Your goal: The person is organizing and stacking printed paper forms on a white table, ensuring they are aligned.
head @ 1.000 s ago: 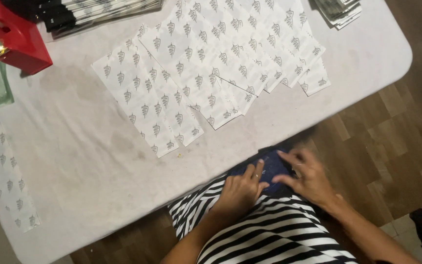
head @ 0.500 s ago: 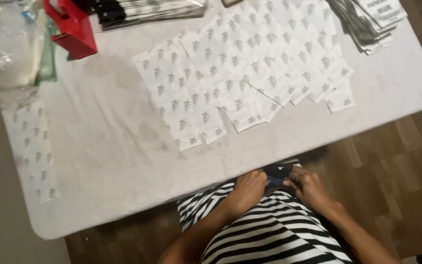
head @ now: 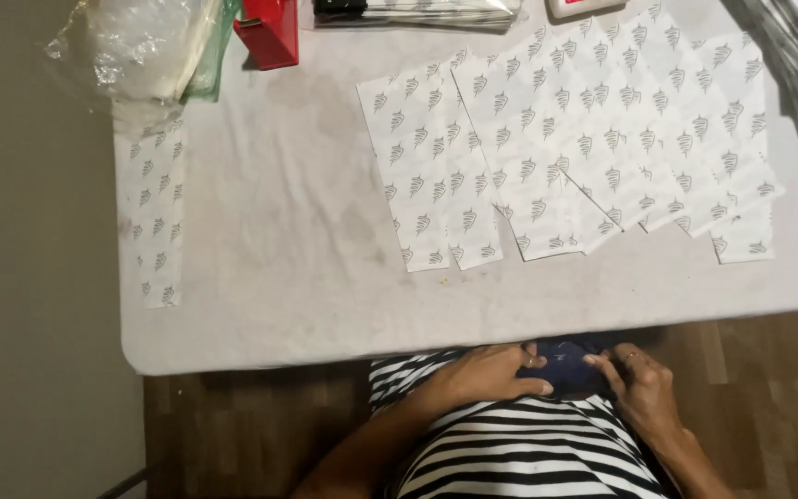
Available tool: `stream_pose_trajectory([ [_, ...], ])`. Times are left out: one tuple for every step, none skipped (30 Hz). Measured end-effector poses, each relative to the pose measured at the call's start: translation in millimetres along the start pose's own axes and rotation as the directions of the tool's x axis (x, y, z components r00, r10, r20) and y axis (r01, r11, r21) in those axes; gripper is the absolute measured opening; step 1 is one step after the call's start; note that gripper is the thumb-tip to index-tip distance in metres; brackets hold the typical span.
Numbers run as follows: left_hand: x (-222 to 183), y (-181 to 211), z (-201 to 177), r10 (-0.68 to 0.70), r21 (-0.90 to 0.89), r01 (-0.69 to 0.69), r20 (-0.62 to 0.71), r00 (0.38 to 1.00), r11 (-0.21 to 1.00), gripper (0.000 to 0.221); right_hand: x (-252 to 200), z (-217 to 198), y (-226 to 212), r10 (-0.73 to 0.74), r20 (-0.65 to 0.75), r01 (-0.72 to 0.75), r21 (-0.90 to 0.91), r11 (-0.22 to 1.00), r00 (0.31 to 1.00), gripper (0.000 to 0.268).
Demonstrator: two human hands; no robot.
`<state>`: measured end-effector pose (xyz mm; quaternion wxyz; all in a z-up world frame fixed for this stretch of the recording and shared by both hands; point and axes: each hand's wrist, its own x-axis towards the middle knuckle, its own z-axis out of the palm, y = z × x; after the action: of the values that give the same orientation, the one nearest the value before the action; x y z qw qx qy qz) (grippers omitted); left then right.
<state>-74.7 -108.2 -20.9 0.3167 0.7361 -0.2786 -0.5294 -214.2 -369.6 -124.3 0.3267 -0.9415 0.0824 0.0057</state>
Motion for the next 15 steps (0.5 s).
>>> stream_pose_trajectory([
  [6.2, -5.1, 8.3, 0.003, 0.001, -0.003, 0.0, 1.0, 1.0, 0.073, 1.9, -6.8, -8.2, 0.001, -0.003, -0.001, -0.003, 1.0, 1.0, 0.027],
  [12.5, -10.3, 16.2, 0.051, 0.044, -0.048, -0.067, 0.996, 0.998, 0.057, 3.6, -13.4, -16.7, -0.047, -0.015, 0.047, 0.028, 0.998, 0.999, 0.02],
  [19.1, -15.4, 24.2, 0.102, 0.089, -0.09, -0.132, 0.986, 0.992, 0.042, 5.3, -19.9, -24.8, -0.094, -0.029, 0.095, 0.058, 0.994, 0.995, 0.015],
  [25.9, -26.2, 36.9, 0.106, 0.09, -0.095, -0.127, 0.986, 0.991, 0.042, 4.7, -24.0, -21.3, -0.089, -0.031, 0.09, 0.054, 0.994, 0.996, 0.015],
  [32.7, -37.0, 49.8, 0.289, 0.205, -0.233, -0.309, 0.906, 0.951, 0.029, 3.9, -28.2, -17.9, -0.151, 0.133, 0.144, 0.061, 0.988, 0.98, 0.032],
  [38.2, -48.7, 61.2, 0.466, 0.342, -0.335, -0.451, 0.761, 0.878, 0.022, 4.4, -30.7, -15.4, -0.211, 0.292, 0.196, 0.081, 0.977, 0.933, 0.051],
  [35.5, -48.0, 61.9, 0.468, 0.343, -0.337, -0.448, 0.762, 0.877, 0.022, 4.7, -36.0, -15.0, -0.209, 0.289, 0.193, 0.081, 0.978, 0.934, 0.051],
  [32.4, -47.9, 62.2, 0.522, 0.331, -0.404, -0.502, 0.69, 0.853, 0.02, 6.2, -40.6, -14.7, -0.163, 0.39, 0.113, 0.146, 0.983, 0.906, 0.047],
  [28.7, -48.2, 62.6, 0.567, 0.323, -0.469, -0.553, 0.611, 0.822, 0.019, 7.2, -44.7, -14.9, -0.124, 0.489, 0.026, 0.202, 0.979, 0.863, 0.044],
  [26.7, -49.1, 62.7, 0.56, 0.322, -0.463, -0.56, 0.611, 0.826, 0.019, 6.3, -39.8, -12.7, -0.131, 0.495, 0.031, 0.205, 0.978, 0.859, 0.044],
  [24.0, -50.4, 62.8, 0.569, 0.318, -0.48, -0.58, 0.584, 0.817, 0.02, 5.1, -34.4, -11.2, -0.158, 0.436, 0.077, 0.199, 0.977, 0.886, 0.03],
  [21.6, -51.8, 61.2, 0.576, 0.318, -0.496, -0.601, 0.554, 0.808, 0.022, 6.3, -28.8, -9.9, -0.19, 0.374, 0.125, 0.191, 0.974, 0.908, 0.02],
  [16.8, -50.9, 60.3, 0.57, 0.318, -0.488, -0.609, 0.551, 0.813, 0.022, 4.0, -26.6, -10.4, -0.2, 0.38, 0.133, 0.195, 0.972, 0.903, 0.02],
  [11.9, -51.0, 58.5, 0.586, 0.369, -0.459, -0.58, 0.566, 0.808, 0.015, 3.4, -22.9, -10.8, -0.238, 0.294, 0.184, 0.2, 0.962, 0.926, 0.015],
  [6.7, -51.2, 56.7, 0.6, 0.419, -0.429, -0.549, 0.582, 0.8, 0.01, 2.7, -19.1, -11.4, -0.274, 0.206, 0.233, 0.203, 0.951, 0.939, 0.011],
])
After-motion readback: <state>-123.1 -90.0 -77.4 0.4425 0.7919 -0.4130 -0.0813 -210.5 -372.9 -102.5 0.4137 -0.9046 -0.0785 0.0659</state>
